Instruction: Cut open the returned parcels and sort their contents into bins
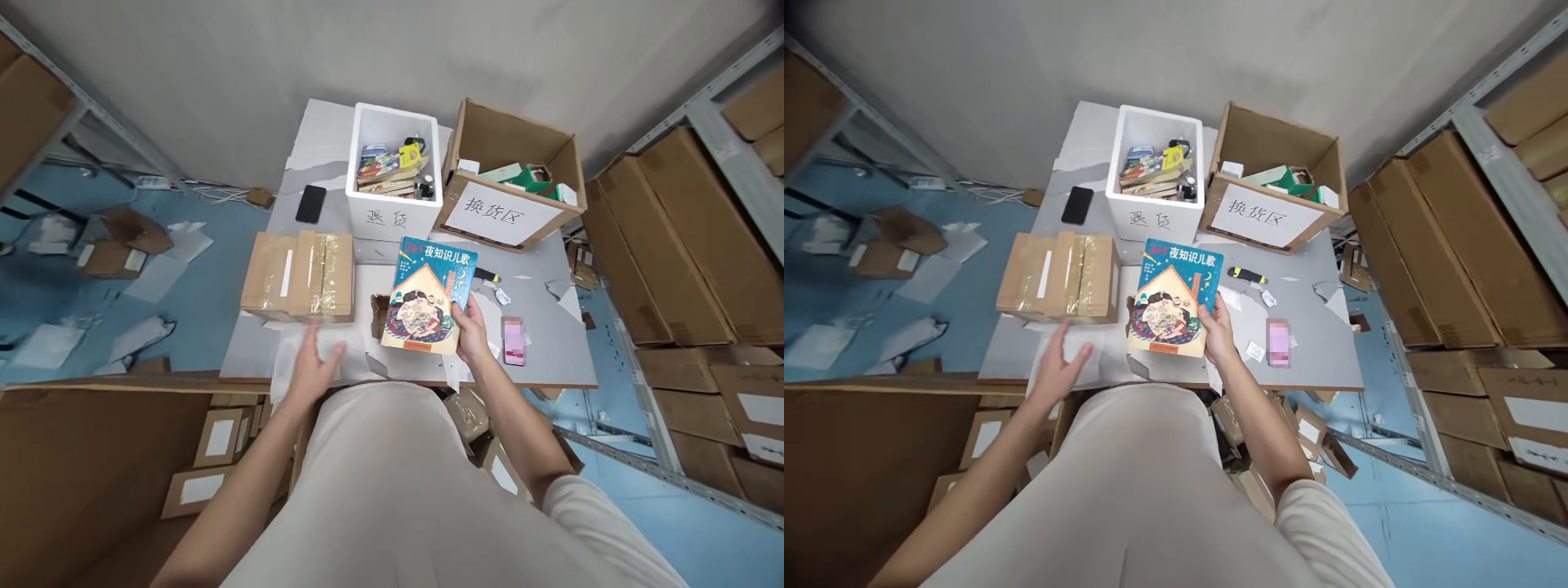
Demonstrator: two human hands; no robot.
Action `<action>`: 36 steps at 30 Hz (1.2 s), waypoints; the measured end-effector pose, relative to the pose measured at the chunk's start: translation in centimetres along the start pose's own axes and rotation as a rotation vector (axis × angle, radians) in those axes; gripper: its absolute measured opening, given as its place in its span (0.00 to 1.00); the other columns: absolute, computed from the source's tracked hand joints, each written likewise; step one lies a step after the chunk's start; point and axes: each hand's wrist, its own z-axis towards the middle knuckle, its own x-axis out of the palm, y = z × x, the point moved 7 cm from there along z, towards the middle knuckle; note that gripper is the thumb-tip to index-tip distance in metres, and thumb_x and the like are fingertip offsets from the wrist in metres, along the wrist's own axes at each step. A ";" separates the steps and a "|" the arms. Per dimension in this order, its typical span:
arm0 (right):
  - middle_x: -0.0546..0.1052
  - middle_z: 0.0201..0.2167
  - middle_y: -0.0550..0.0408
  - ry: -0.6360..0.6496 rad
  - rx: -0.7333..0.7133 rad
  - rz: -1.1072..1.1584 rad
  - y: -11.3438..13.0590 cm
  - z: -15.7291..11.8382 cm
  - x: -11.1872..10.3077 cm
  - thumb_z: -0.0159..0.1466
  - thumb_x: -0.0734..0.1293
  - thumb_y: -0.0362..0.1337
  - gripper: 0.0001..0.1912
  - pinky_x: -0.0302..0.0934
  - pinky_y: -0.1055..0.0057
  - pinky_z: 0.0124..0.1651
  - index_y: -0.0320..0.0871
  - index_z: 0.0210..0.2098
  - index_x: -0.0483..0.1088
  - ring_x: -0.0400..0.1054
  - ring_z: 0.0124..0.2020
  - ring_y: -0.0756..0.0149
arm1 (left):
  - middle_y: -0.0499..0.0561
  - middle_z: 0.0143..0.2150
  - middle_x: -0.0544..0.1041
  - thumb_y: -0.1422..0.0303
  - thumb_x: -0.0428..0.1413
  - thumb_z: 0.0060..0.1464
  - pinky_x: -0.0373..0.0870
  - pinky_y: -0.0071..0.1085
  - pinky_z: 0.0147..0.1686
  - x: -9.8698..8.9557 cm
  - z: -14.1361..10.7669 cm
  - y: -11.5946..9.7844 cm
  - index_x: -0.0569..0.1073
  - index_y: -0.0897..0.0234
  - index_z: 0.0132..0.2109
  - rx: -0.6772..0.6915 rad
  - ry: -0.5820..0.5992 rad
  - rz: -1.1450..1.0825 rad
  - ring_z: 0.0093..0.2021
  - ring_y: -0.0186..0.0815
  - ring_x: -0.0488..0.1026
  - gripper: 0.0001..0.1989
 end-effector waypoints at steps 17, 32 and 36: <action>0.73 0.32 0.58 0.349 -0.009 -0.296 6.6 4.7 -2.2 0.59 0.66 0.51 0.24 0.66 0.73 0.25 0.52 0.52 0.64 0.68 0.26 0.70 | 0.56 0.55 0.74 0.55 0.63 0.47 0.74 0.36 0.46 5.1 -3.1 -6.2 0.65 0.60 0.61 -0.130 0.347 -0.882 0.51 0.42 0.73 0.35; 0.70 0.31 0.56 0.745 -0.413 -0.610 16.0 4.0 2.5 0.62 0.64 0.53 0.20 0.59 0.75 0.31 0.42 0.40 0.69 0.63 0.31 0.70 | 0.57 0.51 0.76 0.52 0.58 0.52 0.72 0.45 0.49 7.7 -4.4 -11.0 0.73 0.60 0.53 -0.403 0.840 -1.220 0.51 0.47 0.74 0.25; 0.68 0.25 0.59 0.655 -0.230 -0.610 14.3 5.9 2.0 0.64 0.62 0.52 0.20 0.55 0.77 0.25 0.40 0.36 0.70 0.59 0.24 0.74 | 0.59 0.51 0.77 0.41 0.54 0.47 0.70 0.49 0.50 6.0 -3.5 -10.4 0.73 0.62 0.53 -0.282 0.620 -1.269 0.50 0.49 0.75 0.35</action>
